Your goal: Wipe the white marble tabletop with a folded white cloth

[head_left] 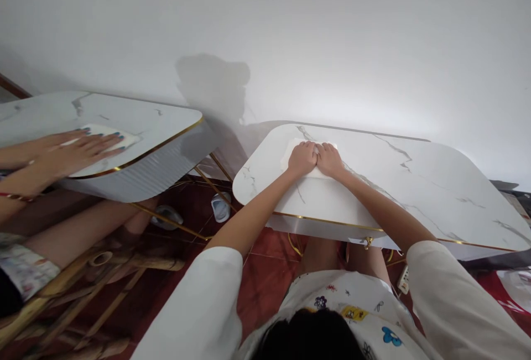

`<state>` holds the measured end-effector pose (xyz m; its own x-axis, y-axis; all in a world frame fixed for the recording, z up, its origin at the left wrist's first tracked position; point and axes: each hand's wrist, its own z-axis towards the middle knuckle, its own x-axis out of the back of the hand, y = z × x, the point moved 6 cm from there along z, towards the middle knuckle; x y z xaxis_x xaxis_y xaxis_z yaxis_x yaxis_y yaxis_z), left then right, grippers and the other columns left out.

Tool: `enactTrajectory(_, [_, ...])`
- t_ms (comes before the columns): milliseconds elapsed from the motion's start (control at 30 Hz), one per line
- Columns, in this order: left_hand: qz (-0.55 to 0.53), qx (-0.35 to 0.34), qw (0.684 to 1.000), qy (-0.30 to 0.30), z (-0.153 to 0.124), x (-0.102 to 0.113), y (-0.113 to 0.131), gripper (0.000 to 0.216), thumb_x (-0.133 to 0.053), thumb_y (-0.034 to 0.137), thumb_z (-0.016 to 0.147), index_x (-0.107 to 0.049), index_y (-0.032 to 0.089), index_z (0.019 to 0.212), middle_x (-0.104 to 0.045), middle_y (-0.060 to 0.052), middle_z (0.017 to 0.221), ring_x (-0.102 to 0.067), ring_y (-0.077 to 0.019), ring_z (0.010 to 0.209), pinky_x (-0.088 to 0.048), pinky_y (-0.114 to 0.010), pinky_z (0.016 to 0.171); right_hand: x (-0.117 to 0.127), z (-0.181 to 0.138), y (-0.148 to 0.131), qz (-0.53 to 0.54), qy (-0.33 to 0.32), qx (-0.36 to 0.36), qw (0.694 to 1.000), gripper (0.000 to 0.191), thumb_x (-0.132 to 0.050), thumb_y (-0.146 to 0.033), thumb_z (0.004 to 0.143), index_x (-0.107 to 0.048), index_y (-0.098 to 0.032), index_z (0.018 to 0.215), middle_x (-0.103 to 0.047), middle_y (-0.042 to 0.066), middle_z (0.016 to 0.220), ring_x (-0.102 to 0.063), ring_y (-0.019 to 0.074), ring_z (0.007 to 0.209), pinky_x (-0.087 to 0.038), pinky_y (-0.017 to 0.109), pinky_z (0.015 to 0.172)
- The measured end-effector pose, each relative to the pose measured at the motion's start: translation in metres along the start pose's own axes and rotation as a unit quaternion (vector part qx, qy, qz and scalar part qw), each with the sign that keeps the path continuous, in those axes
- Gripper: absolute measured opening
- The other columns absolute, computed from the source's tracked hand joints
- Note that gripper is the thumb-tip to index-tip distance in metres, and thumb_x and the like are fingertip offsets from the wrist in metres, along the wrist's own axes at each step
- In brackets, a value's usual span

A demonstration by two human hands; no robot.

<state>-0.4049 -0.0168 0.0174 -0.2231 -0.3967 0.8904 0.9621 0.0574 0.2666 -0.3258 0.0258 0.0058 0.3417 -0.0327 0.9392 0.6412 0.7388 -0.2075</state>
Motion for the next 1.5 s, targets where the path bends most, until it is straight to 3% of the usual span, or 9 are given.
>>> enactTrajectory(567, [0.016, -0.008, 1.0, -0.007, 0.112, -0.039, -0.046, 0.033, -0.035, 0.015, 0.09, -0.057, 0.018, 0.115, -0.064, -0.012, 0.121, -0.055, -0.0265, 0.115, -0.042, -0.039, 0.099, -0.021, 0.106, 0.05, 0.013, 0.011, -0.042, 0.999, 0.047, -0.032, -0.02, 0.097, -0.048, -0.011, 0.14, -0.048, 0.017, 0.145, -0.04, 0.0287, 0.134, -0.028, 0.043, 0.11])
enactTrajectory(833, [0.043, 0.009, 0.999, -0.005, 0.146, -0.056, -0.057, 0.033, -0.035, 0.016, 0.09, -0.059, 0.018, 0.113, -0.066, -0.012, 0.119, -0.057, -0.0264, 0.113, -0.043, -0.04, 0.097, -0.026, 0.135, 0.068, 0.015, 0.01, -0.036, 0.999, 0.045, -0.031, -0.02, 0.097, -0.052, -0.011, 0.136, -0.058, 0.015, 0.133, -0.049, 0.0283, 0.125, -0.032, 0.039, 0.107])
enactTrajectory(1167, [0.055, 0.009, 0.998, -0.021, 0.162, -0.068, -0.034, 0.031, -0.035, 0.015, 0.091, -0.061, 0.017, 0.108, -0.067, -0.013, 0.116, -0.057, -0.0274, 0.112, -0.043, -0.04, 0.096, -0.021, 0.133, 0.095, -0.003, -0.003, -0.043, 0.999, 0.044, -0.029, -0.021, 0.099, -0.05, -0.012, 0.136, -0.059, 0.016, 0.132, -0.05, 0.0288, 0.124, -0.034, 0.04, 0.105])
enactTrajectory(1367, [0.047, -0.034, 0.998, -0.026, 0.162, -0.075, 0.0, 0.03, -0.035, 0.014, 0.091, -0.06, 0.016, 0.106, -0.066, -0.014, 0.113, -0.057, -0.027, 0.111, -0.041, -0.04, 0.098, -0.008, 0.112, 0.117, -0.012, 0.004, -0.071, 0.997, 0.044, -0.029, -0.02, 0.098, -0.05, -0.011, 0.136, -0.059, 0.016, 0.132, -0.05, 0.0291, 0.124, -0.033, 0.04, 0.106])
enactTrajectory(1500, [0.036, -0.073, 0.996, -0.026, 0.151, -0.076, 0.007, 0.034, -0.032, 0.014, 0.092, -0.057, 0.016, 0.116, -0.062, -0.013, 0.123, -0.053, -0.0256, 0.117, -0.039, -0.04, 0.103, -0.003, 0.095, 0.114, -0.012, 0.024, -0.083, 0.996, 0.045, -0.031, -0.02, 0.097, -0.049, -0.012, 0.137, -0.057, 0.017, 0.134, -0.048, 0.0298, 0.125, -0.033, 0.045, 0.105])
